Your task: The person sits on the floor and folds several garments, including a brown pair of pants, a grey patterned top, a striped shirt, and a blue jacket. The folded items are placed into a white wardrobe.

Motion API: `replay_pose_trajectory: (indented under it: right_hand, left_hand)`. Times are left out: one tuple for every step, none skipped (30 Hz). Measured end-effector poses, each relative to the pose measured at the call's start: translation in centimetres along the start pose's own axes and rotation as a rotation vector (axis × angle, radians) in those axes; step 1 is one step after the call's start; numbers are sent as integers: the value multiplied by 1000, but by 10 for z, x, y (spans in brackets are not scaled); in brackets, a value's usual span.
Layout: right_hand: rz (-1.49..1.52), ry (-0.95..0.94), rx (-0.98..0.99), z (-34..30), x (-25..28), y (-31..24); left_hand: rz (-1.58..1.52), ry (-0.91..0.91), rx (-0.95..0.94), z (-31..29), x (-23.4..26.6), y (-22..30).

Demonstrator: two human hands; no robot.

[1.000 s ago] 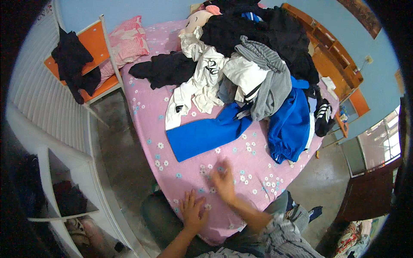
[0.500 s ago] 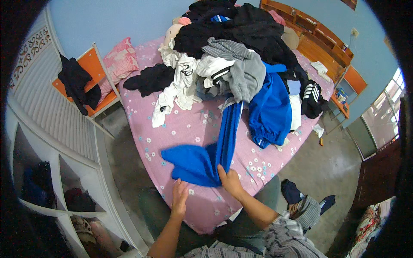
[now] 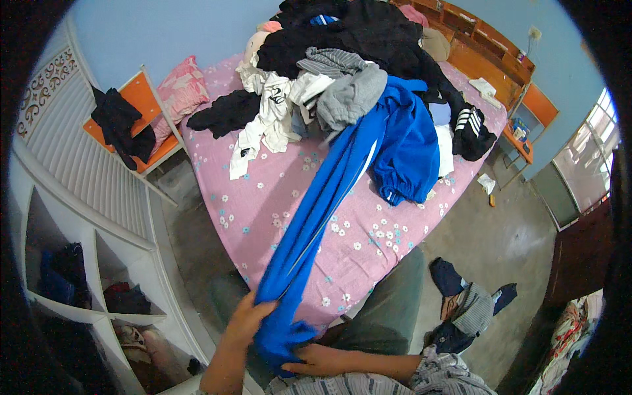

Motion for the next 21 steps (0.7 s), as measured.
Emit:
replay_pose_trajectory:
  right_hand:
    - [127,-48,82,-6,4,2]
    - [251,-98,191,-13,10,1]
    - [368,66,210,-16,36,11]
    - [483,231,246,-21,59,19]
    - [703,338,117,-22,82,43]
    - [945,477,131,-26,106,60]
    - [1242,557,190,-27,128,76]
    - [1431,603,171,-21,144,91]
    - [1576,712,127,-18,154,105]
    - [1514,724,102,-9,158,108]
    - [1441,795,36,-2,162,112]
    - [1360,836,-18,2,166,113]
    - [1356,816,-16,7,167,107]
    - [1344,765,0,11,167,97]
    - [1330,696,50,12,169,83]
    - [1292,739,14,1,175,75]
    - [1260,803,39,-16,187,64]
    - [1277,794,171,-35,200,47]
    - [1236,1036,129,-64,218,44]
    - [1069,1143,296,-96,234,24]
    - [946,1210,333,-126,245,8]
  left_hand:
    - [-17,29,-56,-26,19,-3]
    - [-39,38,-132,-54,38,-9]
    - [-152,123,-177,-88,63,-20]
    - [-311,270,-215,-125,95,-35]
    - [-353,368,-253,-155,125,-51]
    - [-347,474,-268,-179,155,-71]
    - [-334,583,-274,-205,184,-90]
    - [-302,684,-250,-221,208,-112]
    - [-234,782,-189,-232,229,-133]
    - [-134,855,-103,-239,241,-151]
    - [-29,904,-17,-241,245,-165]
    - [9,923,5,-239,242,-174]
    - [-120,887,-138,-235,233,-174]
    - [-262,807,-312,-227,218,-168]
    - [-405,677,-502,-221,194,-159]
    - [-419,755,-459,-215,191,-148]
    - [-338,812,-415,-215,182,-135]
    - [-253,808,-420,-208,177,-115]
    - [-165,771,-447,-201,172,-97]
    - [-98,800,-509,-197,169,-82]
    - [-28,803,-591,-192,167,-68]
Point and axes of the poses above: each hand's wrist, its own z-axis towards the middle knuckle, its own x-axis out of the back of the hand, y = z × x, the point moved 7 cm from there along z, towards the middle knuckle, and after that the axes turned 9 degrees about -y, right-handed, at the moved point
